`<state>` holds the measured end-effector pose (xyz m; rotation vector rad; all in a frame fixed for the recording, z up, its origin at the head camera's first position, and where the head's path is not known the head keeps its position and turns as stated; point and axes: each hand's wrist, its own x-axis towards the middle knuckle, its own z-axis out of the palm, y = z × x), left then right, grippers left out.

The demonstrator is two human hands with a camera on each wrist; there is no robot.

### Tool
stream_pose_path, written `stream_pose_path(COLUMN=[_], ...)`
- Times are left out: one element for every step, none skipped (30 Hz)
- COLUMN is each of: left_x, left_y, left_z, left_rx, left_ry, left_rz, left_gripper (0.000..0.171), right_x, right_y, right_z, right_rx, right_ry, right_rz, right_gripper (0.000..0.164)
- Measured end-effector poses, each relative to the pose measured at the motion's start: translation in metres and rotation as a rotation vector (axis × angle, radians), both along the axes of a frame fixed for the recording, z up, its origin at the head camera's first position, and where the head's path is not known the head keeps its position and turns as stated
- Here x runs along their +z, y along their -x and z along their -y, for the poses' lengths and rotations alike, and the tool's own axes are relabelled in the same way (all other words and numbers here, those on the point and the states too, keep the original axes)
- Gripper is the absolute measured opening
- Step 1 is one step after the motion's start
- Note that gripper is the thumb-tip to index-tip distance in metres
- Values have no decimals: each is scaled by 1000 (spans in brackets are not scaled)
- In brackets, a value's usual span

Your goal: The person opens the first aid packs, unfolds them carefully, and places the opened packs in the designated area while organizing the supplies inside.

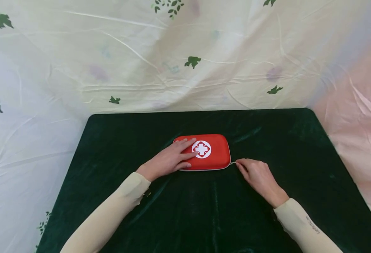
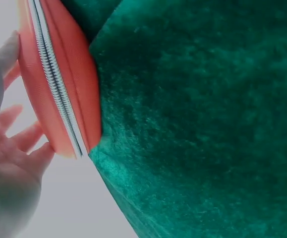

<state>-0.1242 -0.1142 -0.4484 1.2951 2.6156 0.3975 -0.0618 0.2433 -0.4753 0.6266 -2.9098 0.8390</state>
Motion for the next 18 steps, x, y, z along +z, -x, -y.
stream_pose_path(left_x=[1, 1, 2, 2, 2, 1, 0, 0, -1, -2, -3, -4, -4, -4, -4, -4, -5, -4], left_y=[1, 1, 1, 1, 1, 1, 1, 1, 1, 0, 0, 0, 0, 0, 0, 0, 0, 0], left_z=[0, 1, 2, 2, 3, 3, 4, 4, 4, 5, 5, 4, 4, 4, 4, 4, 4, 4], left_rx=[-13, -24, -28, -29, -26, -21, -15, -11, -8, -7, -9, -12, -16, -20, -24, -26, -28, -24], left_ry=[10, 14, 12, 6, -2, -11, -21, -29, -38, -47, -52, -58, -63, -66, -69, -70, -70, -76], left_rz=[11, 24, 39, 51, 62, 71, 79, 83, 86, 87, 84, 82, 80, 78, 77, 76, 76, 84], left_gripper=[58, 57, 57, 56, 56, 55, 55, 55, 55, 55, 55, 54, 54, 54, 54, 53, 53, 53], right_x=[0, 1, 1, 1, 1, 1, 1, 1, 1, 1, 1, 1, 1, 1, 1, 2, 2, 2], right_y=[0, 1, 2, 2, 4, 5, 7, 9, 11, 13, 15, 17, 19, 21, 23, 25, 27, 29], right_z=[0, 1, 1, 2, 3, 3, 4, 5, 5, 5, 5, 5, 4, 4, 4, 3, 3, 3], right_rx=[5, 11, 16, 21, 25, 27, 27, 25, 20, 16, 11, 6, 1, -2, -3, -3, -3, -4], right_ry=[-5, -13, -22, -29, -38, -46, -54, -60, -64, -65, -65, -68, -71, -75, -79, -82, -85, -90], right_rz=[-13, -27, -42, -55, -67, -79, -90, -100, -107, -112, -113, -116, -117, -117, -116, -113, -111, -109], right_gripper=[15, 15, 15, 15, 15, 15, 15, 14, 15, 15, 15, 15, 15, 15, 15, 15, 16, 16])
